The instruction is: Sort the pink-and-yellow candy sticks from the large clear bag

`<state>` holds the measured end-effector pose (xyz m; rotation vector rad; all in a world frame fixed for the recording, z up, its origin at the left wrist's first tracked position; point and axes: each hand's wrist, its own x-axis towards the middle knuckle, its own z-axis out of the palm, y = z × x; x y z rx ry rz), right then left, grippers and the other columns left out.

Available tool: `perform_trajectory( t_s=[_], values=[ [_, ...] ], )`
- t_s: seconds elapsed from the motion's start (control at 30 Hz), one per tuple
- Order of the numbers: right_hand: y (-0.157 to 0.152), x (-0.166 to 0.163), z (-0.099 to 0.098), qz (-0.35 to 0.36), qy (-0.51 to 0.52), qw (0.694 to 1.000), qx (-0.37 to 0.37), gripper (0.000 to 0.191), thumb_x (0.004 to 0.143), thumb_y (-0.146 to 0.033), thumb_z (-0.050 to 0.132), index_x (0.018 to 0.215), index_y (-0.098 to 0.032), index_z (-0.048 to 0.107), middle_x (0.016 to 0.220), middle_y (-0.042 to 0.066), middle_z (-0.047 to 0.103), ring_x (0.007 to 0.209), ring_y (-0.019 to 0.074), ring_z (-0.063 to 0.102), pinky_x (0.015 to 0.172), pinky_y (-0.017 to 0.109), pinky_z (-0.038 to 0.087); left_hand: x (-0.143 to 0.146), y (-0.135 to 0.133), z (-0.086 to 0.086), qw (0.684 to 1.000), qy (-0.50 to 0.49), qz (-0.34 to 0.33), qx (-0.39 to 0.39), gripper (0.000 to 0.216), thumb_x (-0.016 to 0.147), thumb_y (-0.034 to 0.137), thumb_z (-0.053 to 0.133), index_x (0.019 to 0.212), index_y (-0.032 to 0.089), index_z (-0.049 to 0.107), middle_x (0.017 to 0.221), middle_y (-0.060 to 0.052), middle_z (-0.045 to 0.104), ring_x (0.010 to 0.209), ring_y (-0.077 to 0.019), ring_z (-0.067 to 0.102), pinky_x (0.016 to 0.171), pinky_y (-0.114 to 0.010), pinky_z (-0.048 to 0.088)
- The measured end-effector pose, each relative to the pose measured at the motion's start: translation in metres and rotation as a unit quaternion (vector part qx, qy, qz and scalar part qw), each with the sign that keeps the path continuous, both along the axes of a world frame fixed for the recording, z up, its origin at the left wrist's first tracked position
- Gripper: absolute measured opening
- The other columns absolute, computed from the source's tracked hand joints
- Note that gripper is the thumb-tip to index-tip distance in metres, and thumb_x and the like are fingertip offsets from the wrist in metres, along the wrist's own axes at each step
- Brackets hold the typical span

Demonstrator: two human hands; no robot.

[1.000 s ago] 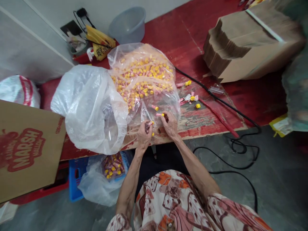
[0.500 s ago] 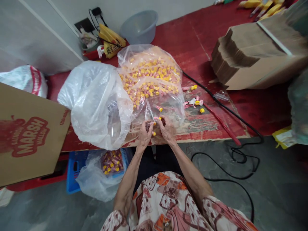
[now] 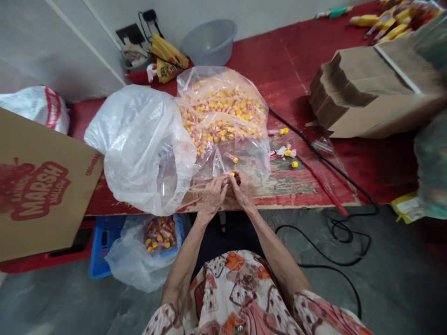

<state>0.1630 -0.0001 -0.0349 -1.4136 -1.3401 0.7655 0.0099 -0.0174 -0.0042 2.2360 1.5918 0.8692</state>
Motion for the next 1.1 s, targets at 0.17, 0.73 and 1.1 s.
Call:
perform_trajectory(
  t_s=[0.17,0.73,1.1],
  values=[
    [0.0,0.001,0.0,0.002,-0.003,1.0,0.01,0.045,0.111,-0.059,0.053,0.118,-0.022,0.076,0.11,0.011,0.078,0.096,0.0246,0.071,0.095,0.04,0.061,0.003,-0.005,-0.002,0.999,0.034,0.007,0.027,0.024,0.11,0.025,0.061,0.132,0.02,0.071,0.121,-0.014,0.079,0.109,-0.0258,0.076,0.096,-0.037,0.059],
    [0.0,-0.003,0.0,-0.001,-0.012,1.0,0.015,0.042,0.112,-0.058,0.052,0.119,-0.024,0.076,0.109,0.011,0.078,0.097,0.0258,0.072,0.093,0.041,0.062,0.009,-0.009,0.003,0.997,-0.066,0.025,0.008,0.02,0.113,0.032,0.057,0.124,0.022,0.07,0.113,-0.009,0.075,0.097,-0.0191,0.076,0.085,-0.03,0.061],
    [0.001,-0.001,-0.002,0.003,-0.012,1.0,0.023,0.048,0.111,-0.063,0.051,0.116,-0.023,0.076,0.108,0.011,0.079,0.096,0.0259,0.071,0.093,0.042,0.062,0.007,-0.008,0.01,0.996,-0.071,0.037,0.025,0.023,0.113,0.034,0.058,0.128,0.022,0.07,0.116,-0.01,0.076,0.102,-0.0204,0.076,0.09,-0.032,0.063]
  ],
)
